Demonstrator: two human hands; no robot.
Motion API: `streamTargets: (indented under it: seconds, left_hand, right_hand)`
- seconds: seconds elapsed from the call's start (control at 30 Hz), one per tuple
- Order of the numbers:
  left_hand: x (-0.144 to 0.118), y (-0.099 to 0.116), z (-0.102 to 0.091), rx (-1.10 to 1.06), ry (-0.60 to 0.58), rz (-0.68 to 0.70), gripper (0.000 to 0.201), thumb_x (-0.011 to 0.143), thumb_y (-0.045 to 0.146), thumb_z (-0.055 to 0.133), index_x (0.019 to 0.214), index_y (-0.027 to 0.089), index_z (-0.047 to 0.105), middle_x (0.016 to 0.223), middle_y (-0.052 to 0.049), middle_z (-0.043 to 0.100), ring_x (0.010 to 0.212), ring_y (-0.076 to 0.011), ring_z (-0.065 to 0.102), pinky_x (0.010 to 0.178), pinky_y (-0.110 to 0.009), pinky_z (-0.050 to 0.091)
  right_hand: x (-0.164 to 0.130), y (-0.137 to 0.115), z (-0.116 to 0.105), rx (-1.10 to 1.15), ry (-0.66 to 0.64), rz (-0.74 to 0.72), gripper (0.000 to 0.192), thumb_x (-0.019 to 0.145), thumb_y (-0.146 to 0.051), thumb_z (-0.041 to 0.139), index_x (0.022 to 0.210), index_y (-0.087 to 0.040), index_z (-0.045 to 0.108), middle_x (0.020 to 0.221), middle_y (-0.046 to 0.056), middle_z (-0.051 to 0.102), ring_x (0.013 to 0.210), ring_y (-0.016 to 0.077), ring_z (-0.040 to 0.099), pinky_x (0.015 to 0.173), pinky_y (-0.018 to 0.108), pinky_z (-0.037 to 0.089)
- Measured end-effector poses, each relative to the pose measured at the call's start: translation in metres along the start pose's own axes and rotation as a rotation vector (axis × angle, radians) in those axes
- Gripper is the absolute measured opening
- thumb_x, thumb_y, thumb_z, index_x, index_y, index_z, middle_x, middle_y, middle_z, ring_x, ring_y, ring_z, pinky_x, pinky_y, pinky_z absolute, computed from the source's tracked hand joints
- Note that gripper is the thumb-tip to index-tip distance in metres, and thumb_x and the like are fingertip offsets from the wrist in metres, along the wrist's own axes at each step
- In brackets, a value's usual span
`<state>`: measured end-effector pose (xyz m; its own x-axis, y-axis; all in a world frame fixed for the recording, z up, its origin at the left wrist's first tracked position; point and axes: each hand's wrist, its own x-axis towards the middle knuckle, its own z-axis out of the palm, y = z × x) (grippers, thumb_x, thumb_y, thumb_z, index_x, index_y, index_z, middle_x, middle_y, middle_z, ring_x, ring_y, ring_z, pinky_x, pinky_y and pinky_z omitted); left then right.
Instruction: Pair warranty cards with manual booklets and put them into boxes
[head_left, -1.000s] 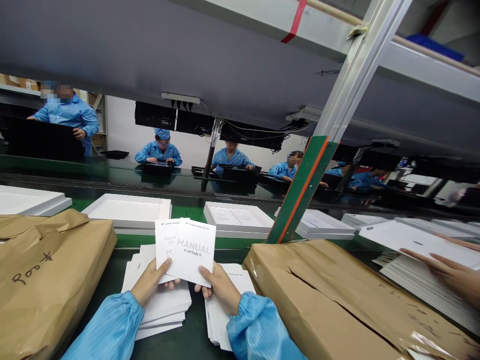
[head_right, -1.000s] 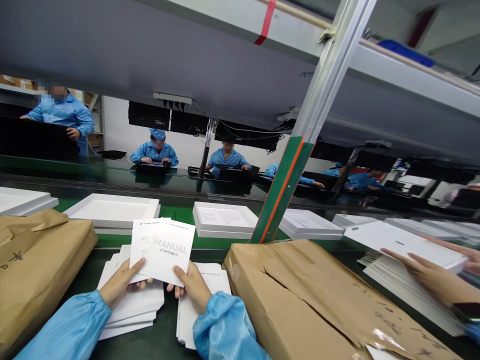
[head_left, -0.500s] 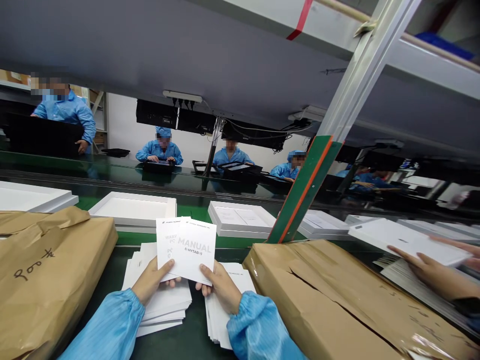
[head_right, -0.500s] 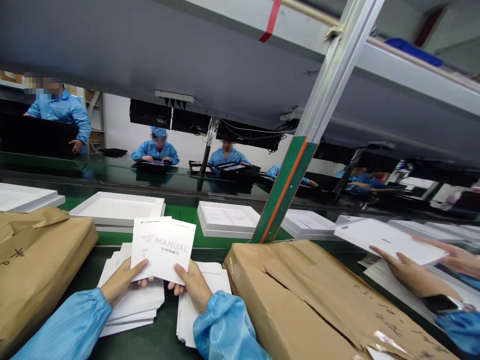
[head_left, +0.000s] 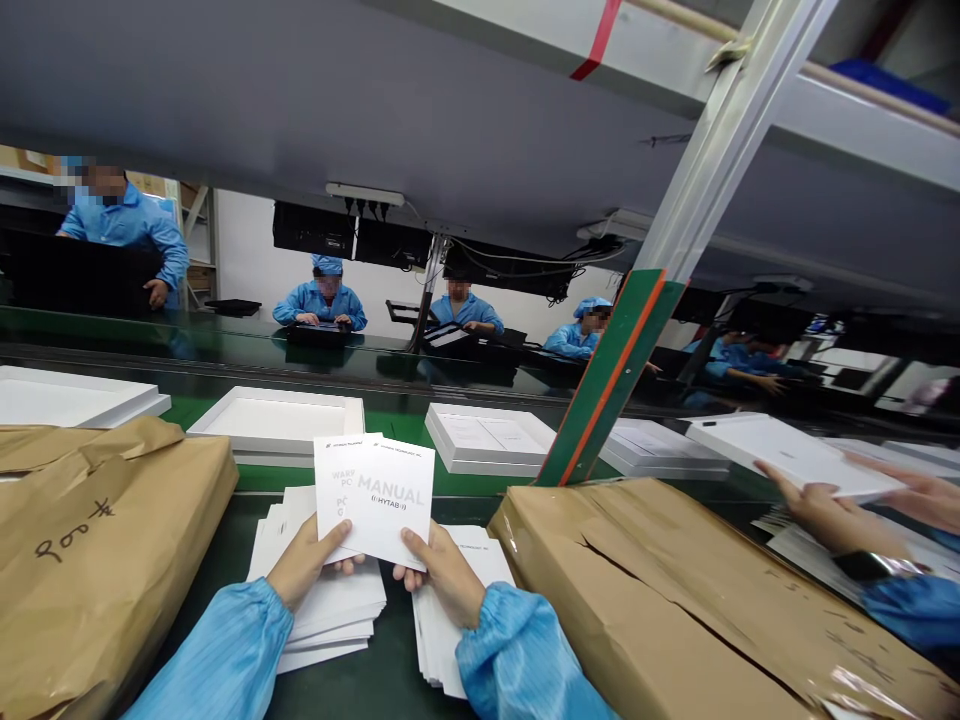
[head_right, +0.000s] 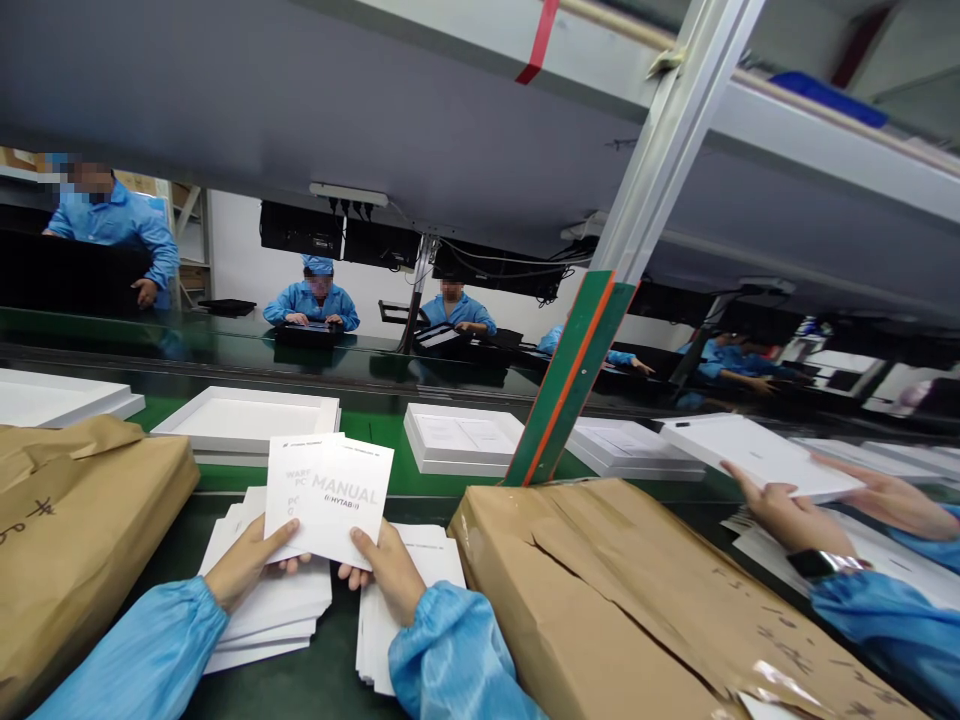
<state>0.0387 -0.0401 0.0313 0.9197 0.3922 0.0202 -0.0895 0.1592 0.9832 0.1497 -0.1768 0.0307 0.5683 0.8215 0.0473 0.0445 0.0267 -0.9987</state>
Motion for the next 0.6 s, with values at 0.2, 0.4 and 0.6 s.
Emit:
streamTargets:
  seconds: [0.2,0.4,0.6]
  left_hand:
    - [-0.0005,0.001,0.0007,-0.001,0.004,0.0,0.039,0.064,0.044,0.048,0.086,0.012,0.045,0.056,-0.002,0.056,0.044,-0.0097,0.047,0.045,-0.022,0.033]
    - [-0.0024,0.004,0.004,-0.009,0.032,-0.022,0.041,0.061,0.045,0.05,0.085,0.013,0.045,0.055,-0.002,0.056,0.043,-0.0102,0.047,0.045,-0.022,0.033]
    - [0.001,-0.0005,0.0007,0.006,-0.004,0.03,0.038,0.065,0.045,0.047,0.084,0.012,0.044,0.056,-0.002,0.056,0.044,-0.0098,0.047,0.044,-0.021,0.033]
  right_hand:
    - [0.0003,0.0,0.0003,0.004,0.003,0.005,0.04,0.067,-0.048,0.043,0.085,-0.012,0.042,0.048,0.001,0.056,0.034,0.0061,0.045,0.033,0.017,0.026]
    - [0.0,-0.0009,0.0003,-0.003,-0.006,0.002,0.042,0.066,-0.049,0.043,0.087,-0.012,0.042,0.049,0.001,0.056,0.034,0.0067,0.045,0.033,0.017,0.025]
    - [0.0004,0.0004,0.0002,0.0,0.014,-0.016,0.042,0.067,-0.048,0.043,0.088,-0.012,0.042,0.047,-0.001,0.054,0.035,0.0071,0.045,0.034,0.018,0.026]
